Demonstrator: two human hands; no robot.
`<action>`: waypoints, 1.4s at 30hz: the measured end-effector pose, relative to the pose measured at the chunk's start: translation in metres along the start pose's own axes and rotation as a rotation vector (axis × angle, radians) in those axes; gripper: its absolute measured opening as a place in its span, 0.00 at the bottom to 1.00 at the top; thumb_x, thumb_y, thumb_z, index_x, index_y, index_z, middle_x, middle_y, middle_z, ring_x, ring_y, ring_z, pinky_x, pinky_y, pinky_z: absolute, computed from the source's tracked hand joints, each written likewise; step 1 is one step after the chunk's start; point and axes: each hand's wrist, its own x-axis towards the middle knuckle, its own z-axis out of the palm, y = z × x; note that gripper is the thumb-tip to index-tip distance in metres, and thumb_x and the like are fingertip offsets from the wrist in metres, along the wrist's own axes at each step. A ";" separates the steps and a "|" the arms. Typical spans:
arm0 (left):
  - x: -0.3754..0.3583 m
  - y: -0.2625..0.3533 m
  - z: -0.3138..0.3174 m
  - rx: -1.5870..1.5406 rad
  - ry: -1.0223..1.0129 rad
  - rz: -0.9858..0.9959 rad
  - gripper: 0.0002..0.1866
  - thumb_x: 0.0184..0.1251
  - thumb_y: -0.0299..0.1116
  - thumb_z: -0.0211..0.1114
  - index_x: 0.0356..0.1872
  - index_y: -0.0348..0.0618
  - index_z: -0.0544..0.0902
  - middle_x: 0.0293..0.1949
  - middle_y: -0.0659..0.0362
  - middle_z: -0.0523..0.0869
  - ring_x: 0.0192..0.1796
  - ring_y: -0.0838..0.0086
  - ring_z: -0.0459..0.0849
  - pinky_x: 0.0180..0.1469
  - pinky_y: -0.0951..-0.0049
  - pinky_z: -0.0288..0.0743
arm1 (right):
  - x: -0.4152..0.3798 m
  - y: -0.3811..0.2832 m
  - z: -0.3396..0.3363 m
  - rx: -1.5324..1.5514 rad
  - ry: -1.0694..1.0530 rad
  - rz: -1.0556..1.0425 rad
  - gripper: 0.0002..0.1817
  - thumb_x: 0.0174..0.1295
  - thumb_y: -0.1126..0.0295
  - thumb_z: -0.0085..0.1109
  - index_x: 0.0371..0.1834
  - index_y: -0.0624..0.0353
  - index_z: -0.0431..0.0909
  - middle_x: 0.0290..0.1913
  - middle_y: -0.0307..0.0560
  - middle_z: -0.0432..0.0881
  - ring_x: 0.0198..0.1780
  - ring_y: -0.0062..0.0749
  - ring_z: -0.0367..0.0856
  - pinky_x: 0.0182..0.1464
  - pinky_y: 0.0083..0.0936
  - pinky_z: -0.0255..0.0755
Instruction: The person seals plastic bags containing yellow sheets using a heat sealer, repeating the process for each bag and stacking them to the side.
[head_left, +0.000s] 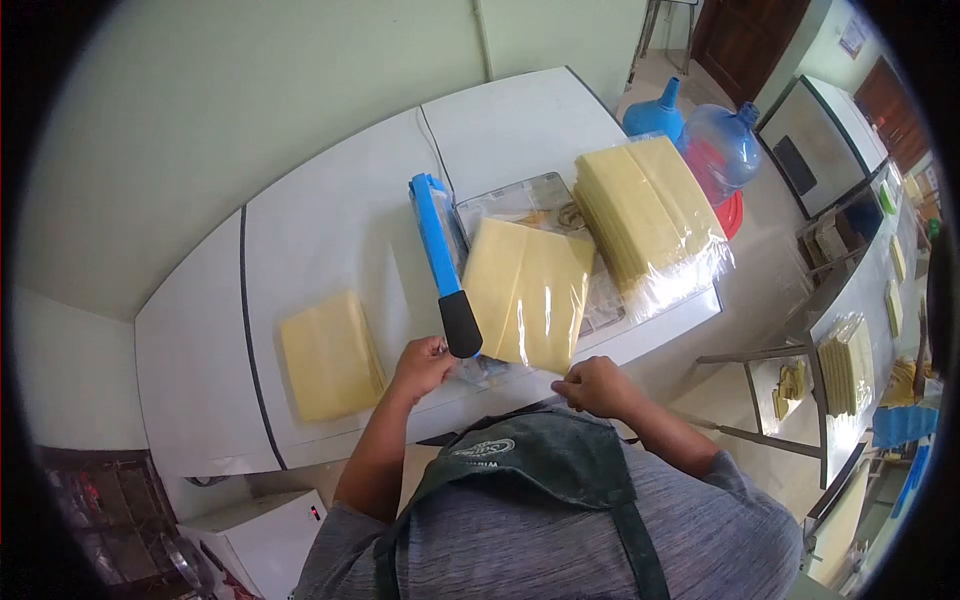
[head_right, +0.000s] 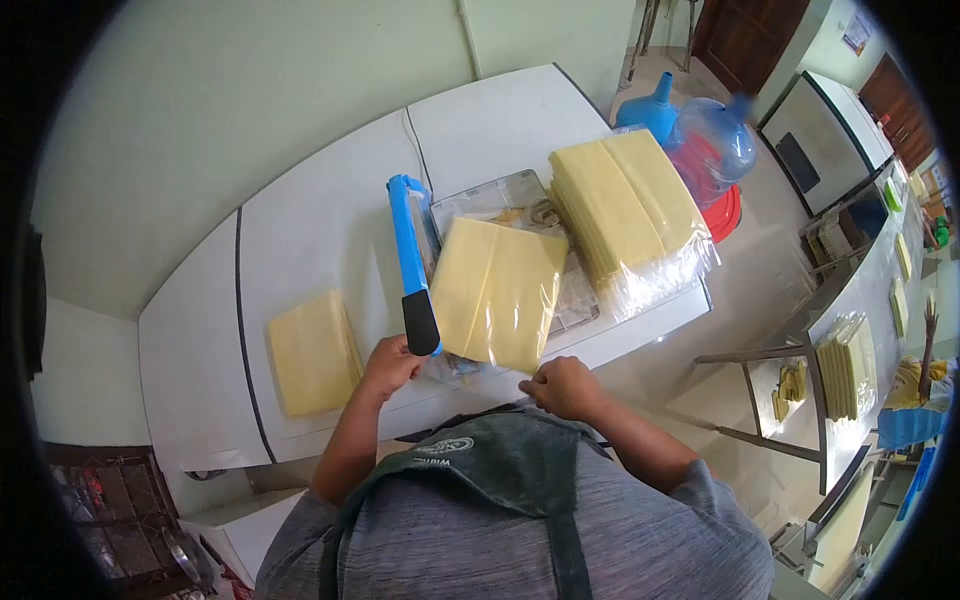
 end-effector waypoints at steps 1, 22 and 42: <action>0.006 0.000 -0.004 -0.001 0.002 -0.007 0.16 0.70 0.42 0.64 0.26 0.41 0.80 0.20 0.61 0.79 0.22 0.79 0.77 0.25 0.73 0.69 | -0.003 -0.009 -0.002 -0.158 0.001 -0.047 0.22 0.63 0.51 0.63 0.27 0.61 0.85 0.21 0.51 0.84 0.27 0.47 0.85 0.40 0.45 0.78; 0.154 0.057 -0.032 -0.259 0.608 0.079 0.14 0.70 0.35 0.65 0.42 0.30 0.85 0.29 0.58 0.86 0.25 0.78 0.82 0.26 0.76 0.76 | 0.173 -0.009 -0.061 -0.574 0.471 -0.287 0.50 0.64 0.33 0.46 0.81 0.55 0.47 0.83 0.54 0.39 0.83 0.53 0.32 0.75 0.69 0.30; 0.099 0.135 0.146 0.619 0.496 0.649 0.41 0.72 0.50 0.57 0.74 0.29 0.58 0.77 0.37 0.54 0.80 0.47 0.47 0.79 0.52 0.40 | 0.184 0.022 -0.044 -0.616 0.573 -0.417 0.48 0.67 0.41 0.45 0.81 0.63 0.41 0.82 0.61 0.37 0.81 0.62 0.35 0.76 0.64 0.35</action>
